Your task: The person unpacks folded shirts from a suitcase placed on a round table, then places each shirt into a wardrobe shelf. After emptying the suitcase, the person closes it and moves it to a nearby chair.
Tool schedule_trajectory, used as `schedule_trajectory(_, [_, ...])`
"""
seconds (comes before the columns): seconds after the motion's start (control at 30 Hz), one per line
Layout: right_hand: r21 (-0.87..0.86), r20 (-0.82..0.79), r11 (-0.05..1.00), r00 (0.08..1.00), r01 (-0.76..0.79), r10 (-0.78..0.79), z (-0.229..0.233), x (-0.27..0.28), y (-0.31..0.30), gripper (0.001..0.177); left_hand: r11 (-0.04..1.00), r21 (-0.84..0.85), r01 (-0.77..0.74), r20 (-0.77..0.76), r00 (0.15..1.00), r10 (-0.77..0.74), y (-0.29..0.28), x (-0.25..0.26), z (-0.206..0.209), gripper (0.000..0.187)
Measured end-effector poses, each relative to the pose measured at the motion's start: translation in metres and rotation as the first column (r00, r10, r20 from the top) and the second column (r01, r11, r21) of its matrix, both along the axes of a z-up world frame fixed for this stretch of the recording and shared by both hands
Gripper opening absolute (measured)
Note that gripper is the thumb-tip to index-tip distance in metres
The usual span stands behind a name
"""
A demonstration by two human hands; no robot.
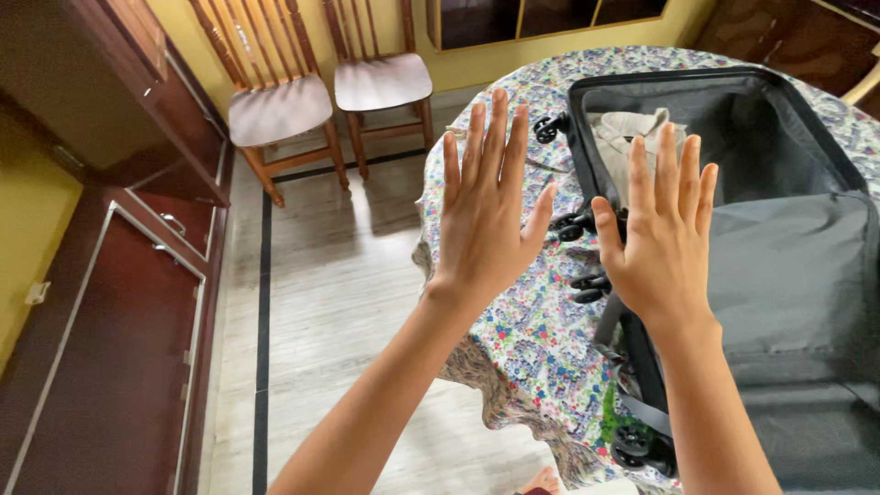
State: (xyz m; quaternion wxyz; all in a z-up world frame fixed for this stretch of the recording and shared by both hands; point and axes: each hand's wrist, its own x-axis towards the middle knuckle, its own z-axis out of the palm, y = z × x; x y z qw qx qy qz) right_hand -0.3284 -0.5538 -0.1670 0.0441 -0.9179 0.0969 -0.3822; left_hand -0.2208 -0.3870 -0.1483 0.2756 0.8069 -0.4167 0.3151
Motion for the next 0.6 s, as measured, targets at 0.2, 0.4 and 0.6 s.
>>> schedule_trajectory(0.2, [-0.014, -0.008, 0.997, 0.997, 0.079, -0.079, -0.004, -0.023, -0.062, 0.067, 0.997, -0.017, 0.076, -0.026, 0.997, -0.076, -0.068, -0.011, -0.002, 0.082])
schedule_trajectory(0.4, [-0.048, -0.031, 0.991, 0.991, 0.125, -0.126, -0.010, -0.041, -0.150, 0.067, 0.994, -0.037, 0.105, -0.045, 0.993, -0.107, -0.157, -0.021, -0.010, 0.083])
schedule_trajectory(0.6, [-0.085, -0.058, 0.988, 0.990, 0.126, -0.131, -0.026, -0.044, -0.231, 0.067, 0.994, -0.057, 0.089, -0.046, 0.995, -0.092, -0.227, -0.018, -0.027, 0.083])
